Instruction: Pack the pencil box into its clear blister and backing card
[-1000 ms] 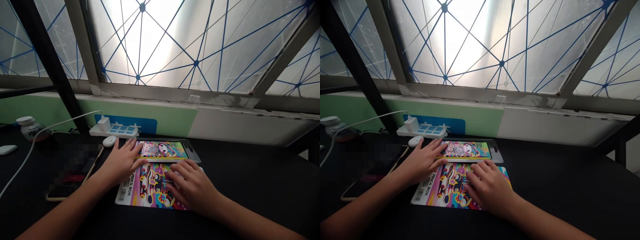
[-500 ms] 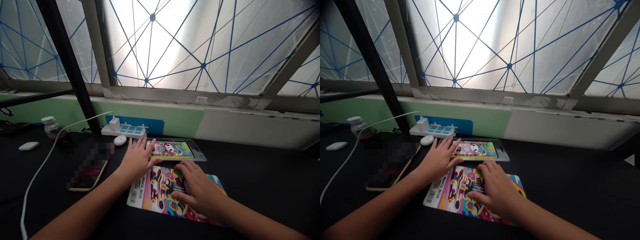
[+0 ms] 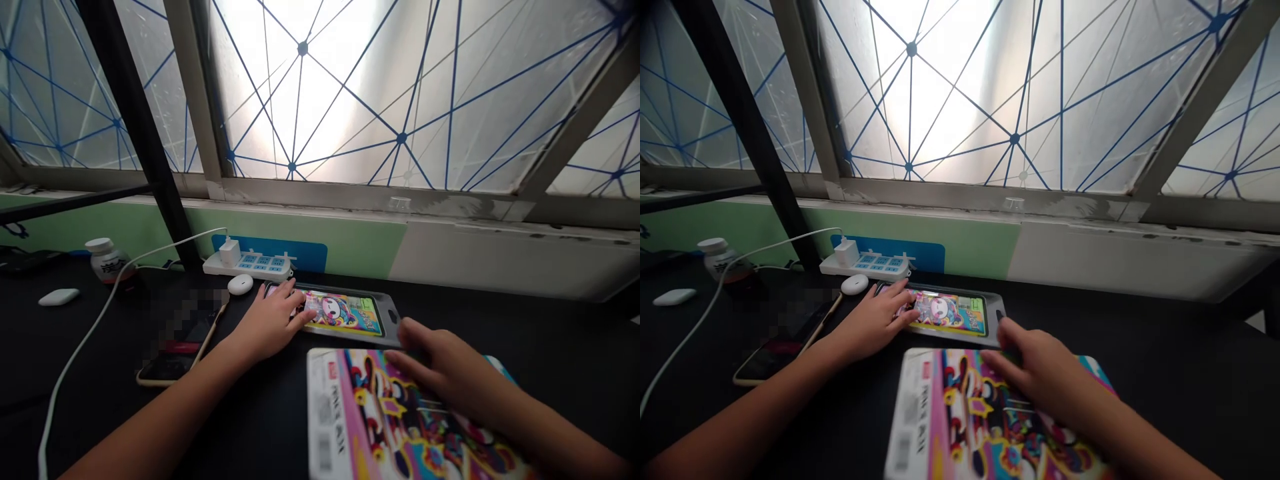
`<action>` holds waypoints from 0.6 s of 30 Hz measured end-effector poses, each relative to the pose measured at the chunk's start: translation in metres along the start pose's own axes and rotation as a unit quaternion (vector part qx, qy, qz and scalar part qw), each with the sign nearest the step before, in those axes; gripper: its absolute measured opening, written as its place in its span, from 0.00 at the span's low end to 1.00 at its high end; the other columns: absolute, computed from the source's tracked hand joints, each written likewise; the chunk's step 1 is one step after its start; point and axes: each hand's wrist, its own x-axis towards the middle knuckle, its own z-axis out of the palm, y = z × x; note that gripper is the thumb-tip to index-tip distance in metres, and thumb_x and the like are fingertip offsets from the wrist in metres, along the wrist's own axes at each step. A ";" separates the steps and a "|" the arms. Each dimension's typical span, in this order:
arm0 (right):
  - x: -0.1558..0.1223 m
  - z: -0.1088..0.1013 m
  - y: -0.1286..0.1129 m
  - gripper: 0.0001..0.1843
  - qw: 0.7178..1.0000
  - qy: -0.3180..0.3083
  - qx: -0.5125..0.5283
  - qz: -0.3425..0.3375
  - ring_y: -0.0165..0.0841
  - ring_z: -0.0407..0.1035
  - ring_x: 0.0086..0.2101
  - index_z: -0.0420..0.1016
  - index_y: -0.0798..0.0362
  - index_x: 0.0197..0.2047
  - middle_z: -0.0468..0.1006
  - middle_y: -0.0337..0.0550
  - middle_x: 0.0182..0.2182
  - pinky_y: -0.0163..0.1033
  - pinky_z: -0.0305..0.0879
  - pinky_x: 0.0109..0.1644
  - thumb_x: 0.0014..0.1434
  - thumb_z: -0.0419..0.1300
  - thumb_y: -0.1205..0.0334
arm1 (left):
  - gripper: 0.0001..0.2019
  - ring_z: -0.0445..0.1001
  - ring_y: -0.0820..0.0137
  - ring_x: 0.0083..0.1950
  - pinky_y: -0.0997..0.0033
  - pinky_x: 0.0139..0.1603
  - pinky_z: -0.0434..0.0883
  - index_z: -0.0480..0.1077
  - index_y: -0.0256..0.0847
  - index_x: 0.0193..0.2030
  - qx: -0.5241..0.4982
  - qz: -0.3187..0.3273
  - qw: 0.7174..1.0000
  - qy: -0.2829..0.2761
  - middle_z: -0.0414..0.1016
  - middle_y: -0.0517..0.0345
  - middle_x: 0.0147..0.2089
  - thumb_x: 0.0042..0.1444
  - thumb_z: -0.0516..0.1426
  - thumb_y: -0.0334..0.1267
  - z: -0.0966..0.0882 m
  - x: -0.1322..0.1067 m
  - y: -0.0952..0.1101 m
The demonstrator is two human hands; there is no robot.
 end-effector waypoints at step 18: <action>0.019 -0.009 0.064 0.28 0.997 0.052 0.027 0.059 0.45 0.73 0.43 0.76 0.48 0.47 0.80 0.48 0.46 0.46 0.68 0.45 0.59 0.56 0.33 | 0.22 0.56 0.47 0.73 0.31 0.68 0.51 0.66 0.58 0.67 -0.011 0.079 0.996 -0.027 0.60 0.51 0.73 0.69 0.49 0.51 -0.003 -0.003 -0.003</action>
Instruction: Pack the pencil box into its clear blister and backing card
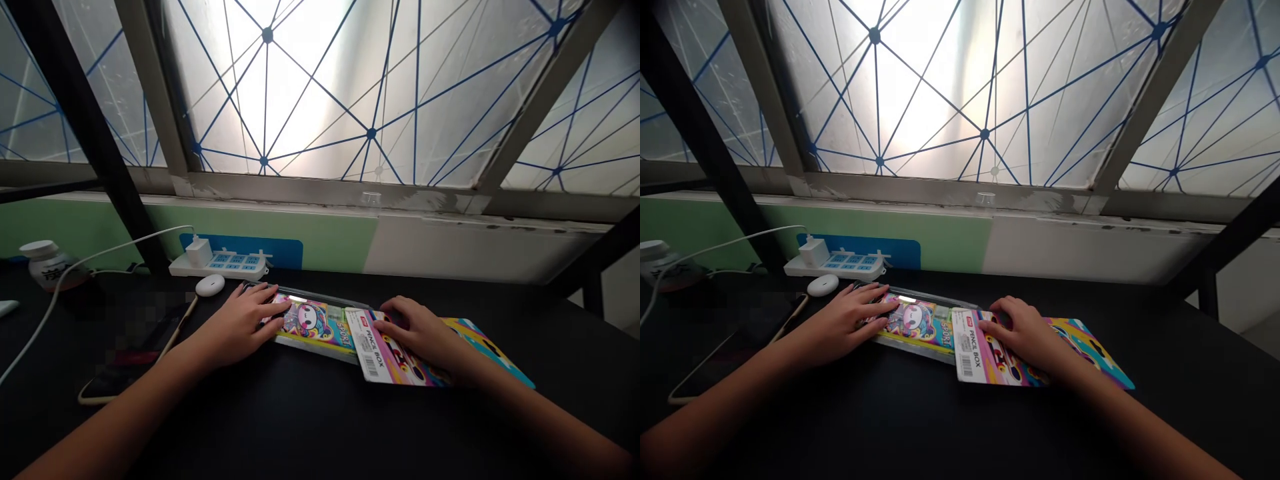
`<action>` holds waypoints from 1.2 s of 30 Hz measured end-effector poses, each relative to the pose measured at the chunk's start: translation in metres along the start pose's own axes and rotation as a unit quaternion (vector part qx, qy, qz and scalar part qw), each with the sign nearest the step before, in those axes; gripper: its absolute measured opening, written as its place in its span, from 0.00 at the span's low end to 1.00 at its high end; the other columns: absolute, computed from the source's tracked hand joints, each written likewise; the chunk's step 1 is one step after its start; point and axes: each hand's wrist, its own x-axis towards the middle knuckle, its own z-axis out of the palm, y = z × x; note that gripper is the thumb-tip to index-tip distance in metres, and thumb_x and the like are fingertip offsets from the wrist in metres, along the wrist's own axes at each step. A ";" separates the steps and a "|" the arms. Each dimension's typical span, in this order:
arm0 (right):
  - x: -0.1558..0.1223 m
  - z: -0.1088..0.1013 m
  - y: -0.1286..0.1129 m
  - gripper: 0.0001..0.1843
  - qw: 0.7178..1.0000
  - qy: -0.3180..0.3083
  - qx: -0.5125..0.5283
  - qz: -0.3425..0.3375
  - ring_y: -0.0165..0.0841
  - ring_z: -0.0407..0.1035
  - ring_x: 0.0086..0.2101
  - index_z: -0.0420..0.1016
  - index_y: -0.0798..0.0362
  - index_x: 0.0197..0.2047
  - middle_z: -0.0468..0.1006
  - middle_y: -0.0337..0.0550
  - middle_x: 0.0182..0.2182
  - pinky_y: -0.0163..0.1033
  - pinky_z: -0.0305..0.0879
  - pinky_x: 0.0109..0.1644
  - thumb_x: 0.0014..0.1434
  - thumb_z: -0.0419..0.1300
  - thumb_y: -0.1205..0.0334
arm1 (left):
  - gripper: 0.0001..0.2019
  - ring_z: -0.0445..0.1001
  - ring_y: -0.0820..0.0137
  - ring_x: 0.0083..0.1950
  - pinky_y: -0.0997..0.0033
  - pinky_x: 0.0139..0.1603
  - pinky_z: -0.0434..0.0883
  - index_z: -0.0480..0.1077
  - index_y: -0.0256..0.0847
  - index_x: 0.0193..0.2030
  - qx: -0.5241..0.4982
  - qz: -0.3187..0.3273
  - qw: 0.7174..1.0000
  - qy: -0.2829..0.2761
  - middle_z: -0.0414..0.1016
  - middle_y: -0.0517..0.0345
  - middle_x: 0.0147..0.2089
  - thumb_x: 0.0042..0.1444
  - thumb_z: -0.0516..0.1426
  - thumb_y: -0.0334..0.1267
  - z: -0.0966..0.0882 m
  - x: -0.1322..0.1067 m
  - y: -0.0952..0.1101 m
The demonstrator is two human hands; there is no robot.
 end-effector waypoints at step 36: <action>-0.002 0.003 -0.013 0.25 0.985 -0.032 0.152 0.075 0.38 0.72 0.32 0.75 0.51 0.39 0.80 0.42 0.32 0.39 0.65 0.33 0.56 0.61 0.35 | 0.20 0.71 0.53 0.64 0.56 0.60 0.72 0.73 0.48 0.58 -0.423 -0.063 0.900 0.088 0.69 0.53 0.67 0.64 0.57 0.52 0.000 -0.008 0.062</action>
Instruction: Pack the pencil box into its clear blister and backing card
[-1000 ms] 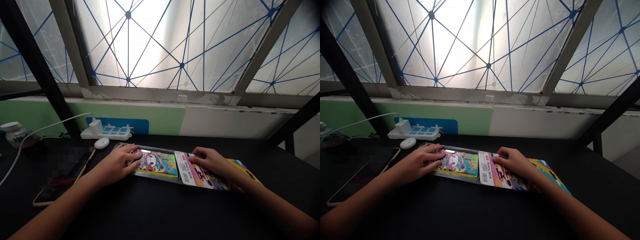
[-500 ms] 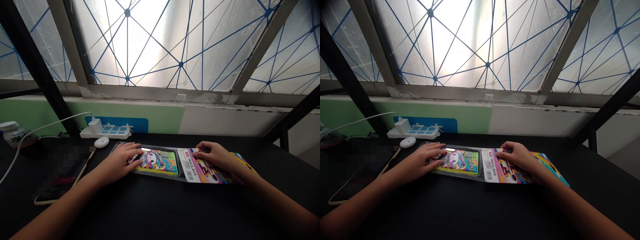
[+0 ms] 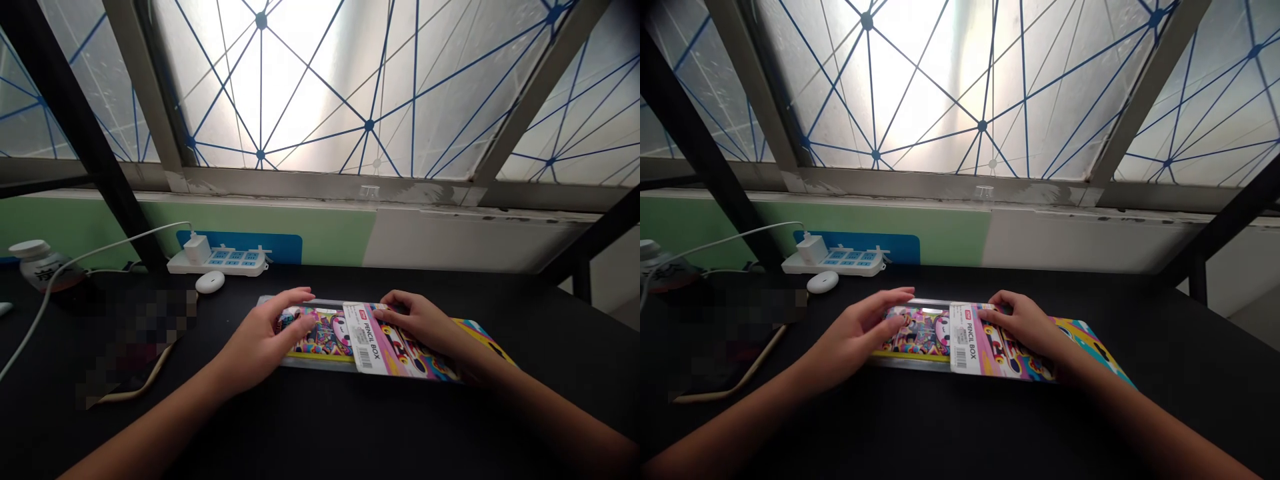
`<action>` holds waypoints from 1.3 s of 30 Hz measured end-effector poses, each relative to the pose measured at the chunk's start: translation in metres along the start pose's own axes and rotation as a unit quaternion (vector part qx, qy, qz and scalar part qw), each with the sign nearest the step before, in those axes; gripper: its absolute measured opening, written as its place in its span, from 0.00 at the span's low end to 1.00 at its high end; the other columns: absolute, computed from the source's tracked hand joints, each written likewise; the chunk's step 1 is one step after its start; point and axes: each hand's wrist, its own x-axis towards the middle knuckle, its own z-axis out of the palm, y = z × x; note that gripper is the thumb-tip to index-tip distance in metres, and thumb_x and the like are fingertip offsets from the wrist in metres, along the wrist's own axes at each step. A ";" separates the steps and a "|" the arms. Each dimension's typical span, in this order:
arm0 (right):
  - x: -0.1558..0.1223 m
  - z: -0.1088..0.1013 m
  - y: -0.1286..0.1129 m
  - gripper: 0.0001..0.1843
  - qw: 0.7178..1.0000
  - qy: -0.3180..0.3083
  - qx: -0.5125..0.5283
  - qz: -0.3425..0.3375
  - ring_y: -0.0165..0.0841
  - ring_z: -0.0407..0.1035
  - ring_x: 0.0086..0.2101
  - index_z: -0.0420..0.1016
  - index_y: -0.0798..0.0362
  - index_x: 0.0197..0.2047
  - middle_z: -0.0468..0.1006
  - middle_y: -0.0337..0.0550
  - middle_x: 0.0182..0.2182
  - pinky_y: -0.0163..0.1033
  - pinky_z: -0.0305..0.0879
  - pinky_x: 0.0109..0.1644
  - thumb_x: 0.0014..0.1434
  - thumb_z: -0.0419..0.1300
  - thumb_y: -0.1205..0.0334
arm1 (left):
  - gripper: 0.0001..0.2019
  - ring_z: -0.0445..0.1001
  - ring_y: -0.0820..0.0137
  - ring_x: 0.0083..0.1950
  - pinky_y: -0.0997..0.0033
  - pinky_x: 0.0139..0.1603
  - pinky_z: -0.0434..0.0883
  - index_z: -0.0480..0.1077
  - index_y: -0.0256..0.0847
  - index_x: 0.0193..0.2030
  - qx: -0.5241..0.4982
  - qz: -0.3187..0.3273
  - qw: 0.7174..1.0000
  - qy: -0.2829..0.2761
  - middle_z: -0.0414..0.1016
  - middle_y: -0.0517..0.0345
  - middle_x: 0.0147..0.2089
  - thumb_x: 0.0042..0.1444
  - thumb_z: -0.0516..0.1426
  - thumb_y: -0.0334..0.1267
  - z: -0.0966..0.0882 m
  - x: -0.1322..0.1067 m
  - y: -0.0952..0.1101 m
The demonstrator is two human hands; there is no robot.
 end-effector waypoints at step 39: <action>0.014 0.016 -0.061 0.29 0.977 -0.007 -0.147 -0.155 0.48 0.73 0.50 0.74 0.48 0.55 0.77 0.50 0.55 0.50 0.69 0.53 0.60 0.59 0.37 | 0.29 0.70 0.58 0.66 0.59 0.53 0.76 0.55 0.49 0.65 -0.228 -0.150 0.942 0.195 0.68 0.46 0.66 0.57 0.52 0.25 -0.017 0.019 -0.043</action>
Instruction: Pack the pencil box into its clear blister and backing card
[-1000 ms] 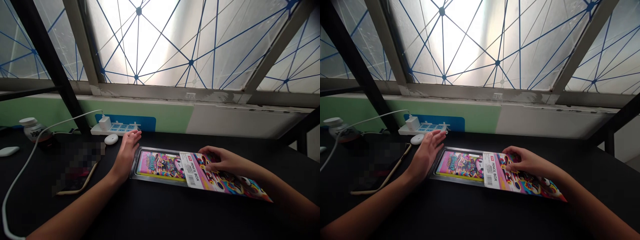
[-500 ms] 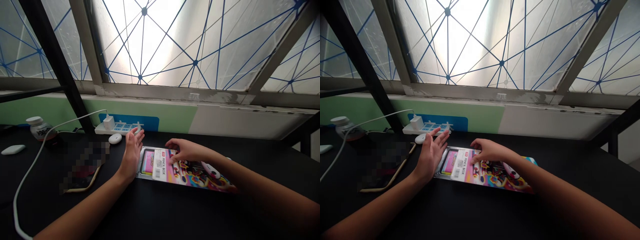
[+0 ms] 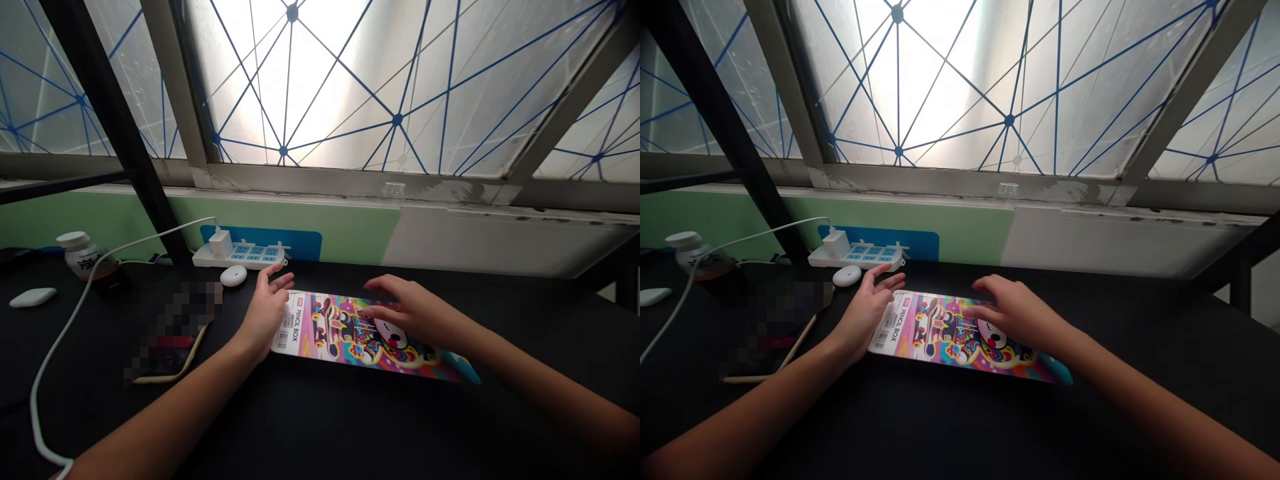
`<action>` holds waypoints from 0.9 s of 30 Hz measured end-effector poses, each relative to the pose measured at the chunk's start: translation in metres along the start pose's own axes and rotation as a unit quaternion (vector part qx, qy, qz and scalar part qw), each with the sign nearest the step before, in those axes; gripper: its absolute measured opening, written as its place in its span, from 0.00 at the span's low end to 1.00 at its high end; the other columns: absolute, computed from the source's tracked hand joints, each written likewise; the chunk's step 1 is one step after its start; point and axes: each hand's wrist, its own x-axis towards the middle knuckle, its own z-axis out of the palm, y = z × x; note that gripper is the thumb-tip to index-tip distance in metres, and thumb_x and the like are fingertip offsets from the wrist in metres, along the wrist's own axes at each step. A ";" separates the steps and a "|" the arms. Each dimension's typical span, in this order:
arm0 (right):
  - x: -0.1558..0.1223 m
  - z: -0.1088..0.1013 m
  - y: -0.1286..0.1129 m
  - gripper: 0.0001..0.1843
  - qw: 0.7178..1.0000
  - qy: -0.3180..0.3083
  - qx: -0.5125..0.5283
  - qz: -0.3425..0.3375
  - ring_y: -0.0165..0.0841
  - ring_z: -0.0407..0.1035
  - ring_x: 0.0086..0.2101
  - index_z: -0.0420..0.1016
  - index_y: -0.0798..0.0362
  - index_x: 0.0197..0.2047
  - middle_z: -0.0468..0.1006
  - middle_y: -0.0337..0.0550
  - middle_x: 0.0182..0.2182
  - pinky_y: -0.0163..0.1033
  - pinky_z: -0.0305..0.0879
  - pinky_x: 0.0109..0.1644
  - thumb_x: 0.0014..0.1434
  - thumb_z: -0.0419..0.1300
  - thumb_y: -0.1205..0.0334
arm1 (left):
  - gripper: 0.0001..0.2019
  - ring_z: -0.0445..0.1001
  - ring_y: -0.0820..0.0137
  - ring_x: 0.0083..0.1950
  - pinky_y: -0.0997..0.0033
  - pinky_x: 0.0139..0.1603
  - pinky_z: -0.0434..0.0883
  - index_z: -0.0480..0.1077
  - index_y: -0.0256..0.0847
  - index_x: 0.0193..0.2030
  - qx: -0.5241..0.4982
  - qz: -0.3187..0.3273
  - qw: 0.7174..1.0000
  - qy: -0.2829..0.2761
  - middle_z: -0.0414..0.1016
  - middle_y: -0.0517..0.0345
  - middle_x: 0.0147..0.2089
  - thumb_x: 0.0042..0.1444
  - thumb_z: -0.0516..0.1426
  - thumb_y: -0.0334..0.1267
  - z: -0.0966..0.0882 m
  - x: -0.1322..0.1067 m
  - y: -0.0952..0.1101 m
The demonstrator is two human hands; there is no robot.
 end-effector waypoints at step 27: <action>-0.062 -0.008 0.051 0.32 0.951 0.081 0.259 0.150 0.45 0.79 0.36 0.67 0.47 0.47 0.82 0.44 0.38 0.45 0.79 0.33 0.44 0.74 0.43 | 0.13 0.79 0.66 0.28 0.70 0.26 0.76 0.70 0.44 0.43 -0.013 -0.052 0.998 0.016 0.80 0.57 0.34 0.60 0.61 0.50 0.004 0.002 0.002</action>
